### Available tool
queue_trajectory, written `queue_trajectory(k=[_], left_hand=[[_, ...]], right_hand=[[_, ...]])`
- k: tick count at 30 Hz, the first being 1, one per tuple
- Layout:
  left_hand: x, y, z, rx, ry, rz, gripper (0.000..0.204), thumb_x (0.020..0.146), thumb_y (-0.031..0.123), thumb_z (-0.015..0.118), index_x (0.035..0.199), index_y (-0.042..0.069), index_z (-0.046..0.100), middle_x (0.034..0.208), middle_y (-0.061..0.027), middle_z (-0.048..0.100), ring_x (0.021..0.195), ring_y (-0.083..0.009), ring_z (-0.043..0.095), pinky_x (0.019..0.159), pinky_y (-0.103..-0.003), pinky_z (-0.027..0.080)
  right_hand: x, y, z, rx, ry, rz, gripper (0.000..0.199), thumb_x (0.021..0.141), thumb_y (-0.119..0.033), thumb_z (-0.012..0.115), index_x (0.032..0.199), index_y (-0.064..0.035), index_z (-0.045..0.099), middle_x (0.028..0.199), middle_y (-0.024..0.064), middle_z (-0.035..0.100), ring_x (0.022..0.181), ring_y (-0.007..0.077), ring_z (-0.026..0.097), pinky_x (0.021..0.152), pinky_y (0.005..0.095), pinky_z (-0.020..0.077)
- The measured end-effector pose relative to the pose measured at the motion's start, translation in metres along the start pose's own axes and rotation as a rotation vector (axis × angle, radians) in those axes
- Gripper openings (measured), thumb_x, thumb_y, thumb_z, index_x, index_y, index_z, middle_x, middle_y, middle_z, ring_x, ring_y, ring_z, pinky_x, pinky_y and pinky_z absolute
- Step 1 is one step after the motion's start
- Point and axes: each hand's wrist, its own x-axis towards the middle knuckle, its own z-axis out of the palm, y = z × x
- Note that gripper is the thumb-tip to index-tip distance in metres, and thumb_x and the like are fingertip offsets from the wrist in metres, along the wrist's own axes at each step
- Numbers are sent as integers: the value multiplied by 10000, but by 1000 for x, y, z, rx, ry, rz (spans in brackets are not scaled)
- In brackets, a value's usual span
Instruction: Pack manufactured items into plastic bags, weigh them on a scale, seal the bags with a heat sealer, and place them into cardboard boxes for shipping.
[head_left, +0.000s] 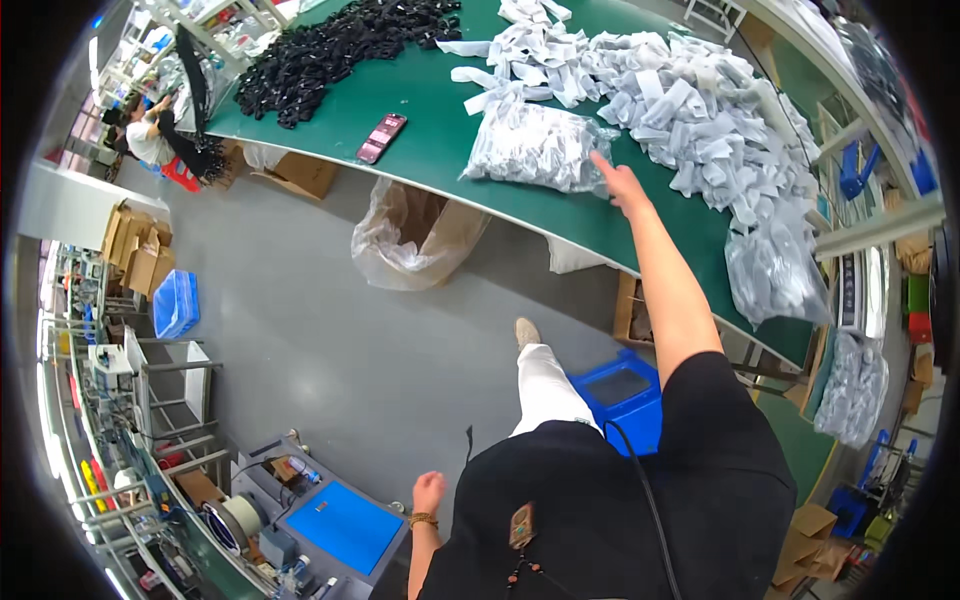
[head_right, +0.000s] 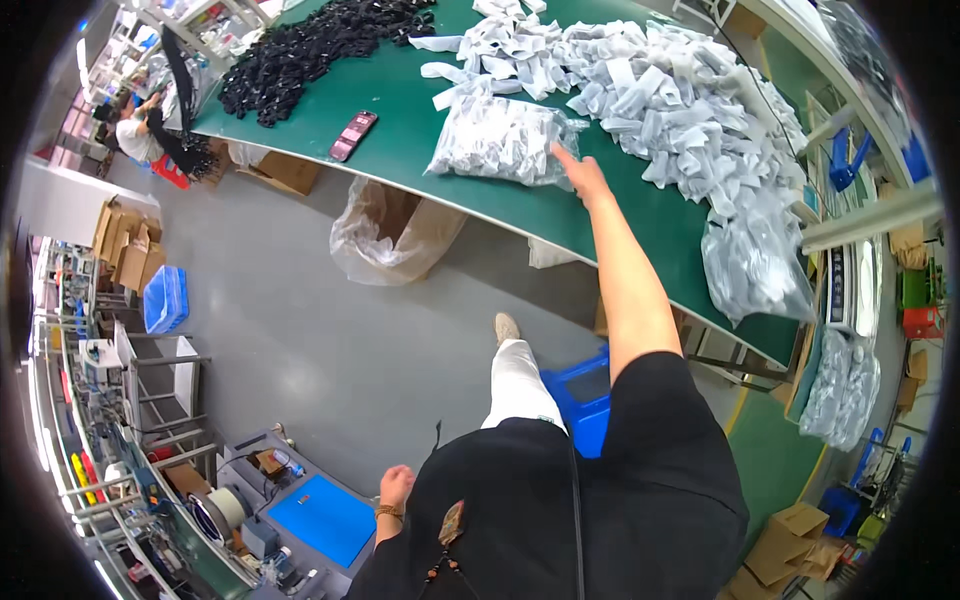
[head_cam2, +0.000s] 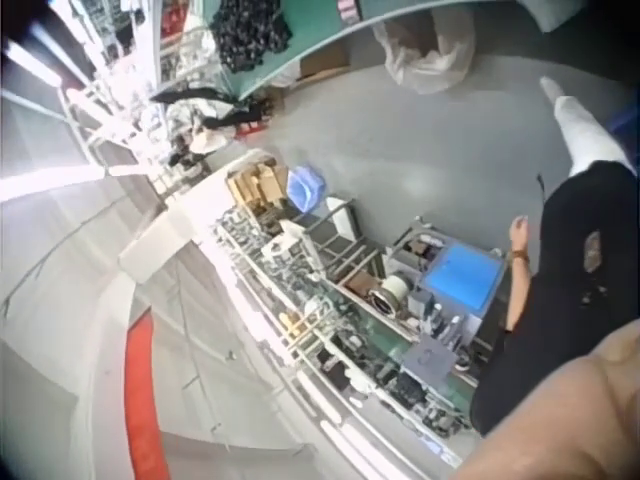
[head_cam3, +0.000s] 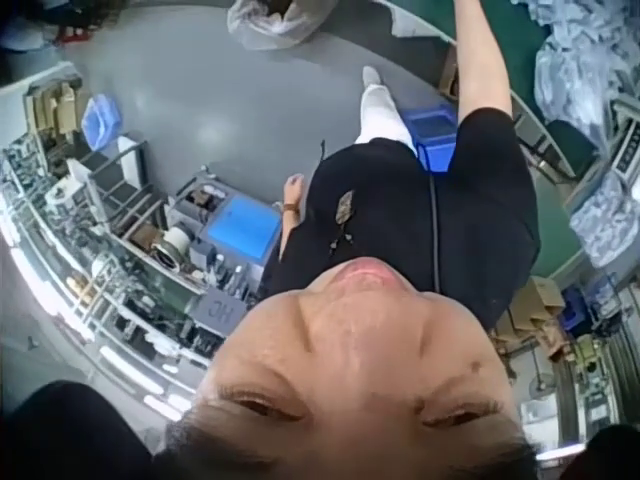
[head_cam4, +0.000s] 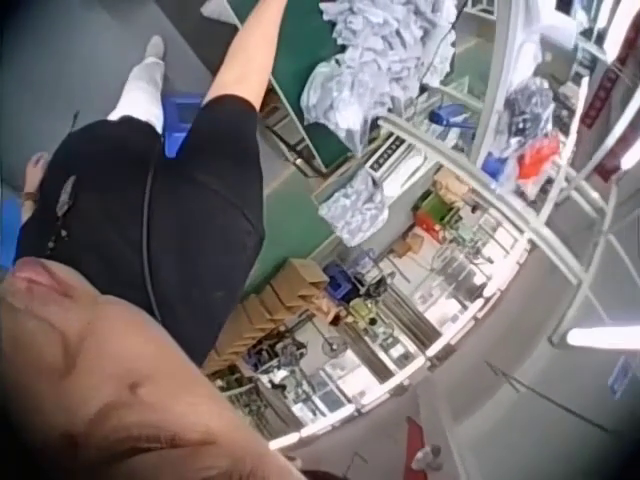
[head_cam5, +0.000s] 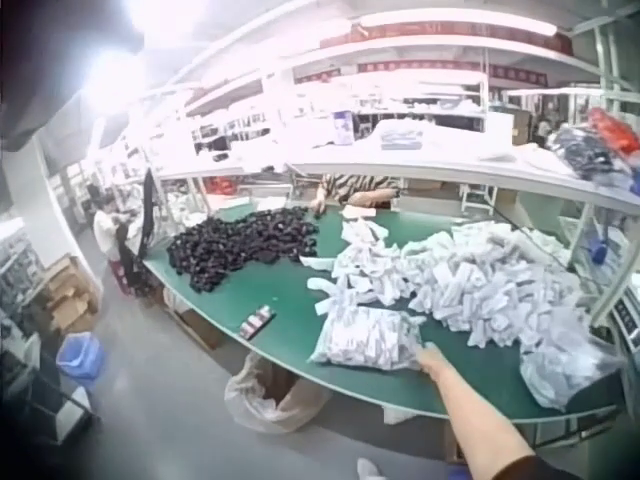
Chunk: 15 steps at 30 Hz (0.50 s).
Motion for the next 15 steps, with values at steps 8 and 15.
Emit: queue_trajectory(k=[8, 15], left_hand=[[-5, 39, 18, -130, -3, -159, 343, 845, 238, 642, 1078, -4, 572, 846, -48, 644, 739, -119, 615, 634, -269, 496], [-10, -13, 57, -169, 30, -165, 246, 863, 159, 604, 1041, -8, 571, 819, -54, 629, 682, -128, 595, 575, -266, 483]], right_hand=[[39, 14, 26, 62, -385, 84, 548, 821, -524, 616, 1033, -20, 577, 773, 2, 551, 603, 128, 474, 465, 290, 318], [-60, -86, 34, 475, -320, -181, 232, 917, -259, 563, 986, -43, 613, 772, -22, 562, 647, 87, 513, 566, 252, 408]])
